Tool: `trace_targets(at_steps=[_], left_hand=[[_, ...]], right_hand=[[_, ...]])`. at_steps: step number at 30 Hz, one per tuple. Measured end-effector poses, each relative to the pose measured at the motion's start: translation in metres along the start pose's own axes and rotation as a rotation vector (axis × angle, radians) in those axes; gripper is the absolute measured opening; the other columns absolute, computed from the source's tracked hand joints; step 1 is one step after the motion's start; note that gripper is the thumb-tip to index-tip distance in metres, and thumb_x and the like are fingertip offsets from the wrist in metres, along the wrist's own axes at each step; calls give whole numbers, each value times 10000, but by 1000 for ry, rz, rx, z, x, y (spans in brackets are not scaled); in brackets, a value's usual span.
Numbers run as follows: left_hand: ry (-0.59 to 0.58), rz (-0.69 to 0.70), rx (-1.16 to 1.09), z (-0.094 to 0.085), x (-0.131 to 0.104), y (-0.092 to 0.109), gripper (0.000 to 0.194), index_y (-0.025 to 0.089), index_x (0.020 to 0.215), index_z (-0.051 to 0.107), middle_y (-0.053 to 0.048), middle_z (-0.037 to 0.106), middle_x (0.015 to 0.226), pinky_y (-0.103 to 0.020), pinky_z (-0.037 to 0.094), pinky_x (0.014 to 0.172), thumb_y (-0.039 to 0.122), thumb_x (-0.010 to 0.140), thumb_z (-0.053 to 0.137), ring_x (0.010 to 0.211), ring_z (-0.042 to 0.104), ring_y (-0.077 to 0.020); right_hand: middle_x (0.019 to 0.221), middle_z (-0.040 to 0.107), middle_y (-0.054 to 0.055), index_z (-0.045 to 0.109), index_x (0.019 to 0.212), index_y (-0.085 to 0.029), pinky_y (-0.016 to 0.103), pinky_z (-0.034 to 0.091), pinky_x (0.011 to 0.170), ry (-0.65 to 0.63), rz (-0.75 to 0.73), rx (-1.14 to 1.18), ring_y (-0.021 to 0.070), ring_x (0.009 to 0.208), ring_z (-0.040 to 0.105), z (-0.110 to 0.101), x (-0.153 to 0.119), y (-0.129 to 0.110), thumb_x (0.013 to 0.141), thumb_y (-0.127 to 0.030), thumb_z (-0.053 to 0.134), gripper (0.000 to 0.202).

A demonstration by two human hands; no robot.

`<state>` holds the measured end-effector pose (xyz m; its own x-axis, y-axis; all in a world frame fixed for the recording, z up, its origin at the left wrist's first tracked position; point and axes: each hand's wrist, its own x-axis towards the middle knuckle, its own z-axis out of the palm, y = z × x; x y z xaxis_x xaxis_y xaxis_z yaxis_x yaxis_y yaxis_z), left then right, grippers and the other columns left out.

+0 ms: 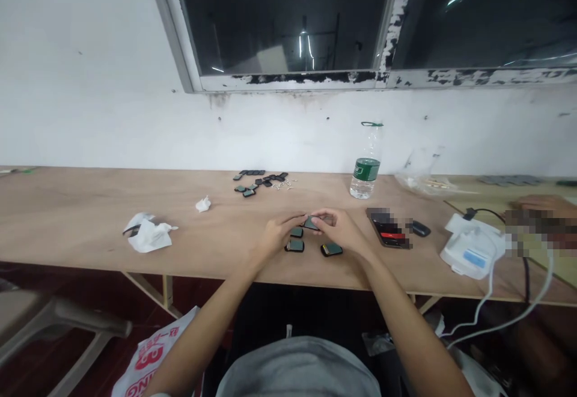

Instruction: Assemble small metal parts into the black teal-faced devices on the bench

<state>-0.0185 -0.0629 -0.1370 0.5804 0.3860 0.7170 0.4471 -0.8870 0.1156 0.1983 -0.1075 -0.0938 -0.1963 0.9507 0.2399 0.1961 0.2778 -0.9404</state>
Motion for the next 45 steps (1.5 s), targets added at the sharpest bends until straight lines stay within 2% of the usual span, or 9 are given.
trace_targets(at_steps=[6, 11, 20, 23, 29, 35, 37, 41, 45], left_hand=[[-31, -11, -39, 0, 2, 2, 344, 224, 1305, 626, -94, 654, 1337, -376, 580, 976, 188, 992, 486, 1151, 678, -223], [-8, -116, -122, -13, 3, -3, 303, 210, 1221, 651, -76, 703, 1251, -334, 582, 932, 181, 999, 446, 1077, 705, -201], [-144, -358, -73, -44, -4, -46, 229, 183, 983, 605, -71, 691, 959, -350, 536, 829, 294, 988, 406, 888, 664, -207], [-231, -420, -88, -44, -13, -61, 157, 182, 996, 594, -55, 675, 916, -346, 536, 788, 269, 913, 492, 837, 650, -208], [-352, -538, -178, -39, -27, -75, 341, 190, 1093, 616, -45, 712, 928, -344, 559, 801, 158, 753, 615, 861, 680, -211], [-384, -565, -188, -36, -30, -79, 259, 184, 1016, 665, -48, 729, 886, -349, 571, 778, 202, 758, 642, 813, 685, -214], [-378, -569, -175, -36, -30, -79, 266, 185, 1027, 677, -49, 735, 916, -341, 572, 771, 223, 766, 650, 817, 688, -213], [-397, -545, -190, -38, -30, -79, 288, 180, 1046, 698, -61, 754, 919, -314, 578, 718, 217, 762, 671, 787, 695, -205], [-386, -510, -215, -41, -29, -79, 282, 174, 1041, 714, -81, 770, 951, -322, 589, 735, 274, 777, 699, 835, 713, -223]], right_hand=[[970, 753, 88, 708, 965, -156, 319, 606, 716, -11, 1, -35, 191, 759, 721, -1, 1, 2, 870, -362, 659, 232], [915, 755, 89, 694, 973, -151, 291, 566, 643, 20, 29, -131, 198, 715, 717, -2, 3, 10, 880, -337, 630, 218], [852, 763, 77, 720, 898, -164, 283, 492, 679, 56, 50, -571, 214, 765, 688, -37, 10, 41, 837, -264, 640, 142], [848, 763, 84, 717, 852, -161, 289, 480, 673, 25, 76, -627, 222, 768, 685, -46, 11, 49, 819, -257, 659, 116], [846, 760, 85, 726, 827, -161, 291, 475, 687, -23, 84, -624, 227, 783, 685, -45, 10, 52, 830, -278, 646, 142], [847, 743, 131, 706, 762, -166, 307, 425, 692, 119, 106, -854, 251, 812, 663, -45, 4, 40, 839, -261, 632, 142], [820, 734, 110, 696, 764, -169, 296, 424, 676, 50, 91, -822, 226, 771, 651, -49, 1, 37, 838, -245, 621, 130], [880, 721, 55, 727, 964, -187, 275, 454, 665, -279, 27, -639, 192, 754, 630, -55, -5, 38, 789, -285, 686, 205], [831, 678, 31, 758, 1010, -199, 279, 444, 632, -319, 18, -641, 188, 717, 601, -54, -6, 39, 732, -308, 744, 299]])
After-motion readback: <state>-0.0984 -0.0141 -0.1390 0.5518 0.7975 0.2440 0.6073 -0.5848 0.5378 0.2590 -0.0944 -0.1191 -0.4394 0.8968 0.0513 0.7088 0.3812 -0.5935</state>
